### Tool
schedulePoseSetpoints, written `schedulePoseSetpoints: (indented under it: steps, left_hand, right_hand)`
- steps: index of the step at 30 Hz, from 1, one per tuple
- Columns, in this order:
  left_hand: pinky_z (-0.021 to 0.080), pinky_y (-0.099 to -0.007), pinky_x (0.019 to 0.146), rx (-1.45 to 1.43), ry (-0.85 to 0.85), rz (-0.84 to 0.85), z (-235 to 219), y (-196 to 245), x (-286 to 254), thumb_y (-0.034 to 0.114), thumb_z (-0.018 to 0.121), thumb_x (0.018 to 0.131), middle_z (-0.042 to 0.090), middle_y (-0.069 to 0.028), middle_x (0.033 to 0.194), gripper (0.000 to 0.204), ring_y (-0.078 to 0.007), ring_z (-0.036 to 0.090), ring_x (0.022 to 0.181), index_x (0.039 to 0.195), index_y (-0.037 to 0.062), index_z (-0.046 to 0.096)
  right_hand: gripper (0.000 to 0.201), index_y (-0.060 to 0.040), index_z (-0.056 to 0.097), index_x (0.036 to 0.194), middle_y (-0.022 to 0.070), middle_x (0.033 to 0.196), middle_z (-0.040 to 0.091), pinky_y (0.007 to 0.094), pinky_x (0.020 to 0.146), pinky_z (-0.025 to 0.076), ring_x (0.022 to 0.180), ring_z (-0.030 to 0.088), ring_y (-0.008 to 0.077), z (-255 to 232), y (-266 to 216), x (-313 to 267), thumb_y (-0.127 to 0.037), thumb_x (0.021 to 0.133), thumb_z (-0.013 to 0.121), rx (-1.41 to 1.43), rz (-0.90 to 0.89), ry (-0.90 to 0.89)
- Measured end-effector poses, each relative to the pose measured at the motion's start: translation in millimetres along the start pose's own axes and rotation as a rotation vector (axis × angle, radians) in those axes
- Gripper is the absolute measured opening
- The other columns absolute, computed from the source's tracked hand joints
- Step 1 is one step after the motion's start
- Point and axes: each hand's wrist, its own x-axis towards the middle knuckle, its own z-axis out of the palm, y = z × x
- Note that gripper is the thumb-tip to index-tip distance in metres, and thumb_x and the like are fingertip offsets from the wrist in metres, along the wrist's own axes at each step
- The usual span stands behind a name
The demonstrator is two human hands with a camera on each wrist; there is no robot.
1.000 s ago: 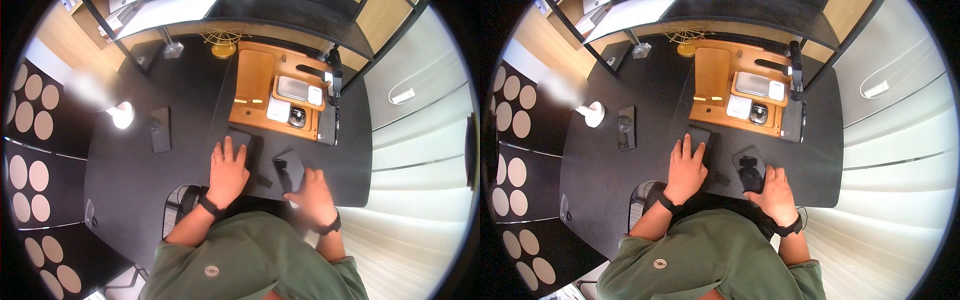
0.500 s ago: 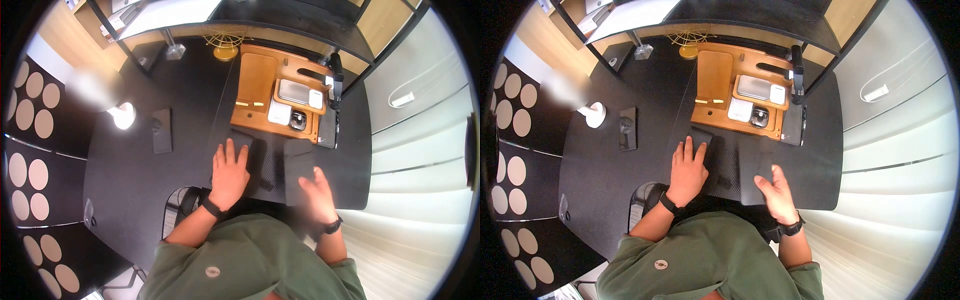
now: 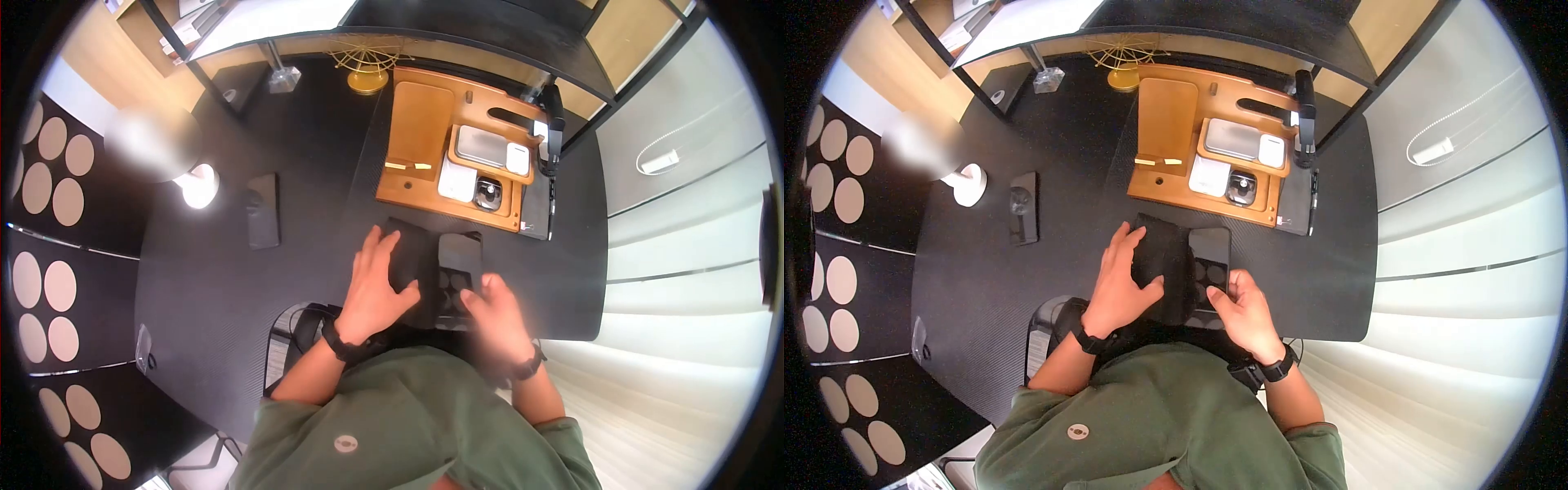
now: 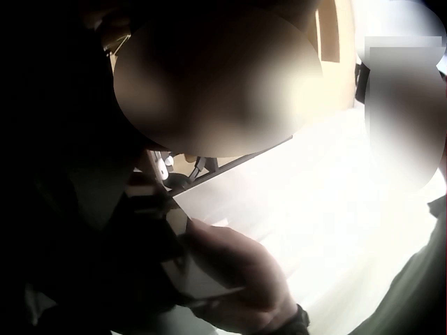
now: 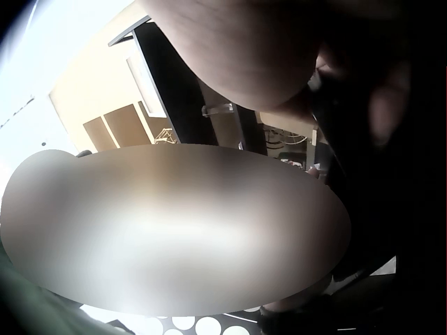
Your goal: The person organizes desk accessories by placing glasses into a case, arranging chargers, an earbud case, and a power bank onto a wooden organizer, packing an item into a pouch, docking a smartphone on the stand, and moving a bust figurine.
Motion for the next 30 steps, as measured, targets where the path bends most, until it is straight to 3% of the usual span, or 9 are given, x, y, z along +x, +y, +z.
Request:
schedulePoseSetpoints:
  steps: [2,4,7,14,16,23,26,28,30]
  left_hand:
    - [0.047,-0.0531,0.122,-0.062,-0.008,-0.007,8.7,-3.7,-3.6,0.015,0.088,0.086,0.032,-0.0331,0.176,0.094,-0.0495,0.042,0.157,0.167,0.0061,0.041]
    - [0.049,-0.0517,0.12,-0.122,-0.015,-0.015,16.6,-6.1,-6.2,0.015,0.089,0.087,0.03,-0.0326,0.177,0.097,-0.0479,0.04,0.159,0.17,0.0066,0.038]
    - [0.051,-0.0494,0.117,-0.132,-0.015,-0.019,22.6,-5.3,-8.1,0.016,0.09,0.088,0.027,-0.0316,0.178,0.102,-0.0455,0.038,0.163,0.172,0.0066,0.032]
    - [0.041,-0.0503,0.127,-0.252,-0.021,-0.03,31.3,2.3,-7.4,0.017,0.093,0.087,0.029,-0.0282,0.178,0.112,-0.0425,0.035,0.164,0.175,0.0039,0.025]
    - [0.038,-0.05,0.129,-0.293,-0.024,-0.054,32.6,3.1,-7.8,0.017,0.093,0.087,0.03,-0.0272,0.177,0.113,-0.0413,0.035,0.164,0.175,0.0035,0.024]
    - [0.039,-0.0467,0.128,-0.32,0.025,-0.027,33.5,5.3,-10.0,0.016,0.094,0.086,0.036,-0.0238,0.173,0.116,-0.0362,0.04,0.159,0.175,0.0015,0.022]
    - [0.04,-0.0444,0.127,-0.345,-0.01,-0.009,33.7,3.7,-11.2,0.015,0.09,0.089,0.039,-0.0227,0.171,0.111,-0.034,0.043,0.158,0.175,0.0,0.022]
    - [0.041,-0.0428,0.127,-0.355,-0.026,-0.003,41.0,-5.9,-10.0,0.013,0.087,0.093,0.041,-0.0218,0.17,0.105,-0.0324,0.044,0.156,0.174,-0.0009,0.022]
    - [0.048,-0.0404,0.119,-0.755,-0.007,-0.121,50.8,-16.9,-4.1,0.009,0.074,0.105,0.051,-0.0208,0.164,0.08,-0.0296,0.053,0.149,0.171,-0.0028,0.029]
  right_hand:
    - [0.021,0.0004,0.063,0.11,-0.0047,0.087,0.062,0.0259,0.069,0.048,0.079,0.052,0.0043,3.0,-0.5,0.3,-0.013,0.106,0.078,-0.039,0.005,0.008]
    - [0.021,0.0004,0.063,0.112,-0.0047,0.087,0.063,0.0253,0.069,0.048,0.079,0.053,0.0039,10.4,-1.2,-0.1,-0.013,0.107,0.079,0.132,0.007,0.03]
    - [0.022,0.0007,0.063,0.117,-0.005,0.088,0.063,0.0249,0.069,0.049,0.079,0.053,0.0033,12.7,9.0,0.7,-0.012,0.107,0.078,0.061,-0.002,0.037]
    - [0.02,0.0023,0.063,0.121,-0.0027,0.09,0.067,0.0268,0.074,0.051,0.082,0.056,0.0054,21.0,-10.7,-9.4,-0.012,0.11,0.073,0.23,0.016,0.011]
    - [0.02,0.0027,0.062,0.121,0.0007,0.089,0.068,0.0296,0.075,0.051,0.083,0.057,0.0075,13.9,14.1,-6.3,-0.013,0.112,0.07,0.06,0.001,-0.02]
    - [0.021,0.0026,0.06,0.119,0.0062,0.085,0.066,0.0331,0.073,0.051,0.079,0.056,0.0093,9.8,2.4,-10.3,-0.015,0.112,0.069,-0.11,-0.079,-0.013]
    - [0.02,0.0029,0.061,0.127,0.0049,0.096,0.072,0.0314,0.081,0.054,0.088,0.062,0.0098,5.7,-7.0,-9.9,-0.012,0.114,0.065,-0.231,-0.029,-0.069]
    - [0.022,0.003,0.061,0.135,0.0045,0.114,0.076,0.0304,0.094,0.054,0.102,0.066,0.0113,6.7,-14.3,-11.4,-0.009,0.117,0.059,0.153,0.019,-0.153]
    - [0.023,0.0029,0.061,0.138,0.0038,0.12,0.075,0.0301,0.099,0.054,0.108,0.067,0.0118,5.6,-7.7,-10.9,-0.009,0.118,0.057,0.218,0.034,-0.181]
